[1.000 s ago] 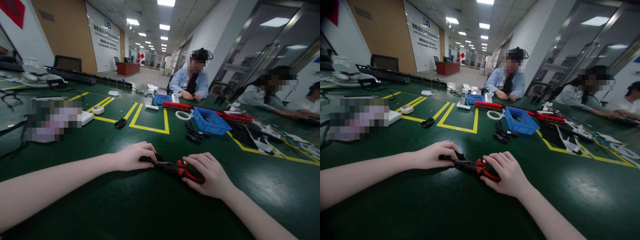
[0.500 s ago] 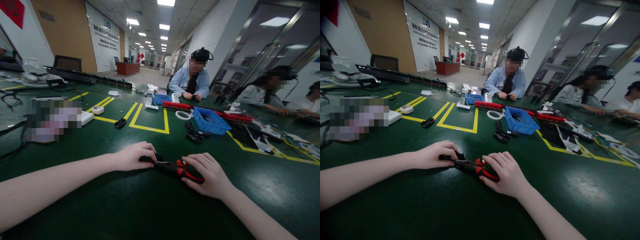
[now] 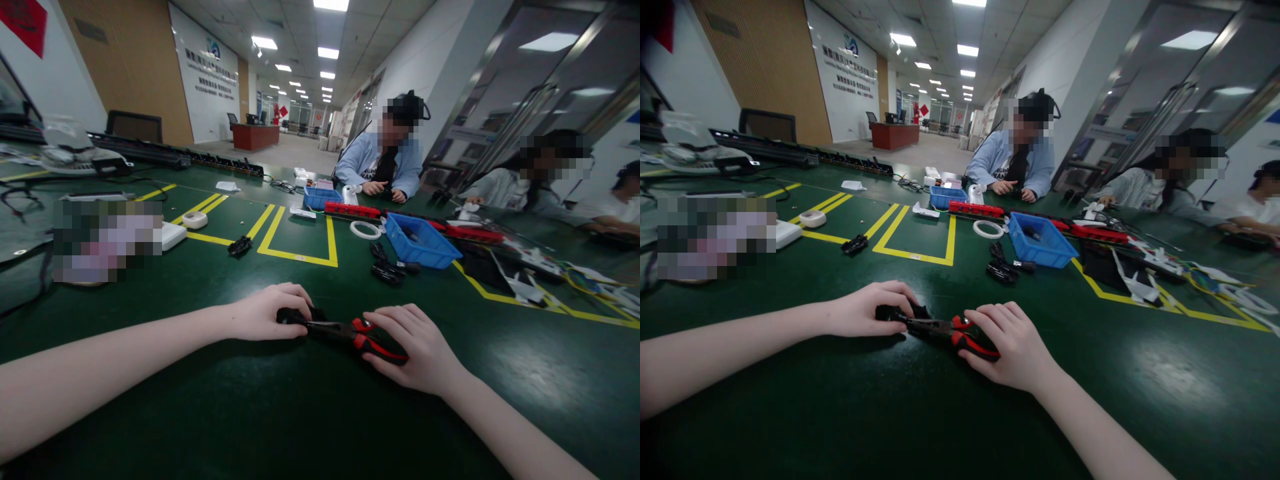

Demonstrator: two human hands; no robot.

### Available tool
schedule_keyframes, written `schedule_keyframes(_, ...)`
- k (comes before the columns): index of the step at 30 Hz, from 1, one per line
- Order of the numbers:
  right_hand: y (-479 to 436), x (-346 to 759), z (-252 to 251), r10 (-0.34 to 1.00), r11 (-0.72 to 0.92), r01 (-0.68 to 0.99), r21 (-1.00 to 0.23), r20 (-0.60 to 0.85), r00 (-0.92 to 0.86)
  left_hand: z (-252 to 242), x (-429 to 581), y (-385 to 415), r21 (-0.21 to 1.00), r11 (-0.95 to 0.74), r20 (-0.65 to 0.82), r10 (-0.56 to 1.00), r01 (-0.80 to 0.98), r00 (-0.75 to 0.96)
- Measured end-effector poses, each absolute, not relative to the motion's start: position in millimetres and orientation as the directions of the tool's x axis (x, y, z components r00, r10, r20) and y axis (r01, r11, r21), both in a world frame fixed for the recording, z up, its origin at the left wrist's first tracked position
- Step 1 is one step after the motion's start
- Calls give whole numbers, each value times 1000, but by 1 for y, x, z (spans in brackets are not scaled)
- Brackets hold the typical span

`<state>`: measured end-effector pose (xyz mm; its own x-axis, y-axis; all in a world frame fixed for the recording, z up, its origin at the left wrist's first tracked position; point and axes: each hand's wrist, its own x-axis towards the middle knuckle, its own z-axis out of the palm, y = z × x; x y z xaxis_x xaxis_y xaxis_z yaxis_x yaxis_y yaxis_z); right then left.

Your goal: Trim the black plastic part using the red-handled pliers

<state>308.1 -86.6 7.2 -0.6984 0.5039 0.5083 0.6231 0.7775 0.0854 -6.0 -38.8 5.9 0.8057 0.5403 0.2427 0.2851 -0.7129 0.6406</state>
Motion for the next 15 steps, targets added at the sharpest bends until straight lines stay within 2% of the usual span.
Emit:
schedule_keyframes(7,-87,307,10,495,781,617,94,509,-704,10,-8,-45,630,-729,311,553,268,773)
schedule_keyframes(12,-87,308,10,514,771,631,87,499,-697,19,-5,-67,511,-848,555,452,143,699)
schedule_keyframes(13,-87,308,10,515,770,631,90,497,-699,23,-4,-77,523,-847,537,416,98,734)
schedule_keyframes(15,-87,308,11,510,774,627,95,494,-704,29,0,-104,627,-779,344,313,32,885)
